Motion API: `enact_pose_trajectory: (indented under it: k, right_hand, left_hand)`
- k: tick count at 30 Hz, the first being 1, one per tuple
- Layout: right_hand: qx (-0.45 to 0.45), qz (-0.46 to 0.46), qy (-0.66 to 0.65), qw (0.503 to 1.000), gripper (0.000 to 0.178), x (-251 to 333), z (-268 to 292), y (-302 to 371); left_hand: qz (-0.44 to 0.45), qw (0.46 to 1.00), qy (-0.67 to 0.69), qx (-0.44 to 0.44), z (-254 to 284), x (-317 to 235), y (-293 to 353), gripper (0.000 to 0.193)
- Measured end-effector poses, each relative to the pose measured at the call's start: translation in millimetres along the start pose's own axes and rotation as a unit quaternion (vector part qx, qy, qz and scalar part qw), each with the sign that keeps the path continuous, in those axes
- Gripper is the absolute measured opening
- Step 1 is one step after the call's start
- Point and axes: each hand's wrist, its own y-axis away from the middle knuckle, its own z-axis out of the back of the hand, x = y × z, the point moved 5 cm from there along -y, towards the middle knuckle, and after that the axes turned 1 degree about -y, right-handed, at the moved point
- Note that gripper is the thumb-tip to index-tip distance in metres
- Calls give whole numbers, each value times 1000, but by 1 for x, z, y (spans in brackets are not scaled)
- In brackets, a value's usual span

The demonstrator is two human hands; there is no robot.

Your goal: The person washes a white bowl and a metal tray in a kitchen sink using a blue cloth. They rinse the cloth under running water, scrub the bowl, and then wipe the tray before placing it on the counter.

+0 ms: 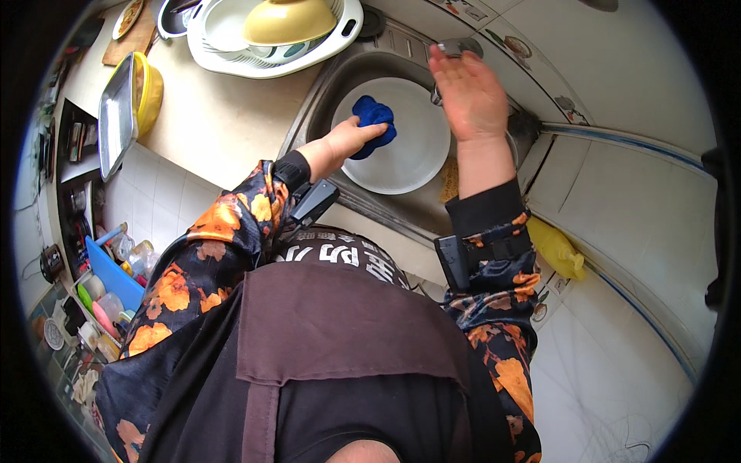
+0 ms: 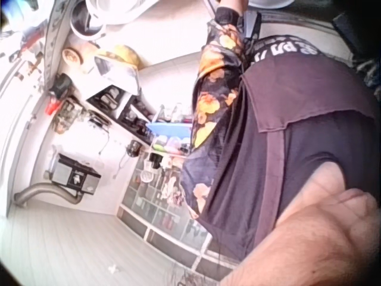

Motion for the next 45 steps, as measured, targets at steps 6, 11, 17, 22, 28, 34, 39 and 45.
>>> enact_pose_trajectory:
  k: [6,11,17,22,28,34,39,45]
  right_hand:
    - [-123,5,243,962,16,20,56,36]
    - [-228,-25,428,874,36,-35,142,68]
    - [-124,-123,513,840,56,-83,156,50]
    - [-24,-108,704,701,57,-87,156,47]
    - [-89,-124,526,837,44,-90,125,46]
    - [-140,-53,570,808,30,-79,143,53]
    - [-120,-71,536,832,47,-88,147,56]
    - [6,68,684,726,77,-79,82,64]
  left_hand:
    - [2,1000,-5,-16,-23,-13,-24,78]
    - [9,1000,11,7,-49,-27,-42,58]
    - [-119,989,-78,-49,-43,-31,-47,39]
    - [-24,996,82,32,-34,-15,-38,37]
    - [-20,994,86,58,-32,-23,-28,39]
    - [-99,992,76,1,-17,-26,-33,33]
    - [-142,984,108,-2,-12,-38,-19,27]
    - [-165,979,-42,112,-18,-38,-5,27]
